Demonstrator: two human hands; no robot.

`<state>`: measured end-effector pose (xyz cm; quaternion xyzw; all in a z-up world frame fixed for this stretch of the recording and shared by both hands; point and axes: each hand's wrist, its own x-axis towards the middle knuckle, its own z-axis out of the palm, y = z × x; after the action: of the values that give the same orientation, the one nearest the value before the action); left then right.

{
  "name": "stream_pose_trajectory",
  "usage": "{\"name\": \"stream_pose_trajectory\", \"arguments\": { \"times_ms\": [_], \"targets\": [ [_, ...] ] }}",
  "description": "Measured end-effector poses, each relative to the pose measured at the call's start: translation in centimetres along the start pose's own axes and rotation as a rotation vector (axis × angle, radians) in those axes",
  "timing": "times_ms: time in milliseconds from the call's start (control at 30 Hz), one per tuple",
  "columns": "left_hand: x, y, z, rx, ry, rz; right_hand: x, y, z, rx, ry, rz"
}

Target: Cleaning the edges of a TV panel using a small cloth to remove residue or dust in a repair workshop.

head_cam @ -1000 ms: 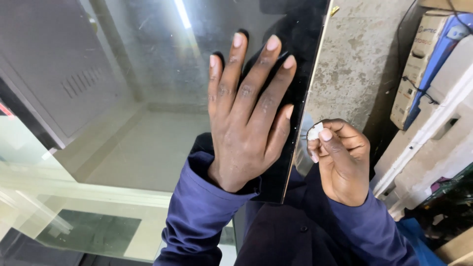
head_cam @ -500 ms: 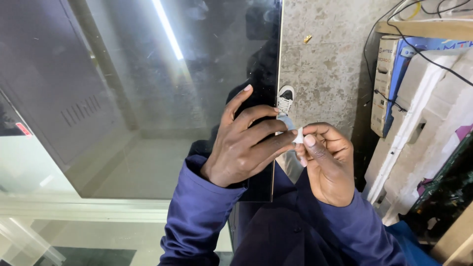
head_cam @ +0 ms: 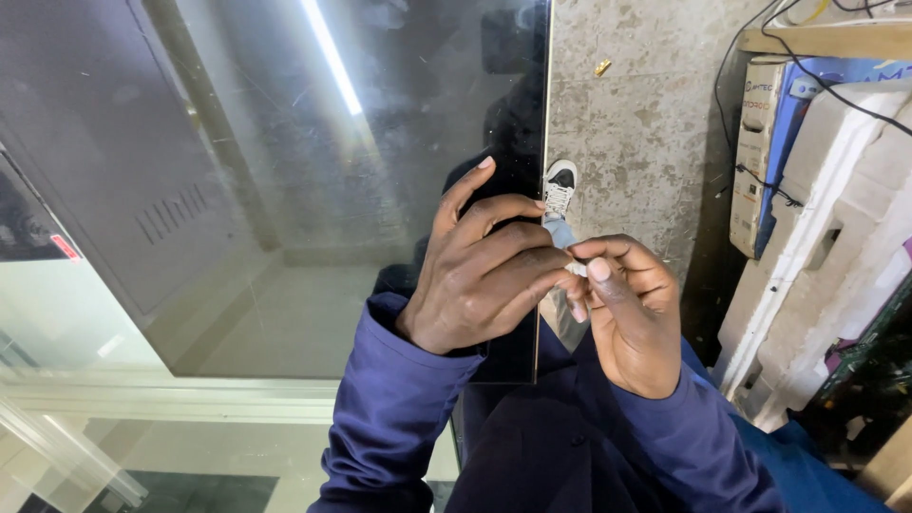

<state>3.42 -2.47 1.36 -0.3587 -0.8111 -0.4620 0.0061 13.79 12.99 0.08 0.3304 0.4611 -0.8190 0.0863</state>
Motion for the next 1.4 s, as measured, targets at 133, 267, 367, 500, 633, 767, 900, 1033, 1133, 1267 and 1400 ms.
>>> {"name": "stream_pose_trajectory", "arguments": {
  "times_ms": [133, 267, 367, 500, 633, 767, 900, 1033, 1133, 1267, 1400],
  "targets": [
    [0.0, -0.1, 0.1, -0.007, -0.004, -0.019, -0.1, 0.4, -0.1, -0.161, -0.019, -0.107],
    [0.1, -0.1, -0.2, -0.015, 0.014, -0.049, -0.1, 1.2, -0.3, -0.156, 0.015, -0.197],
    [0.0, 0.0, -0.3, -0.017, 0.021, -0.029, -0.3, 1.5, -0.5, -0.129, 0.041, -0.181],
    [-0.2, -0.3, 0.1, -0.033, 0.039, -0.034, -0.2, 1.6, -0.8, -0.077, 0.049, -0.162],
    [0.0, -0.2, 0.0, 0.004, 0.024, -0.010, -0.2, 1.2, -0.8, -0.139, 0.031, -0.165],
    [0.0, -0.1, 0.0, -0.039, 0.016, -0.047, -0.2, 1.6, -1.3, -0.169, 0.049, -0.177],
    [0.0, 0.0, -0.1, -0.055, 0.002, -0.048, 0.4, 1.6, -0.8, -0.100, -0.017, -0.227],
    [-0.1, 0.0, 0.0, -0.067, 0.004, -0.055, 0.5, 1.9, -0.9, -0.036, -0.008, -0.229],
    [-0.1, -0.1, 0.0, -0.046, -0.006, -0.059, 0.5, 1.3, -0.4, -0.159, -0.033, -0.268],
    [-0.2, -0.2, 0.0, -0.003, 0.009, -0.063, 0.5, 1.6, -0.7, -0.144, -0.031, -0.248],
    [-0.4, -0.5, 0.3, 0.003, 0.007, -0.091, 0.9, 2.3, -1.4, -0.042, -0.034, -0.176]
  ]
}}
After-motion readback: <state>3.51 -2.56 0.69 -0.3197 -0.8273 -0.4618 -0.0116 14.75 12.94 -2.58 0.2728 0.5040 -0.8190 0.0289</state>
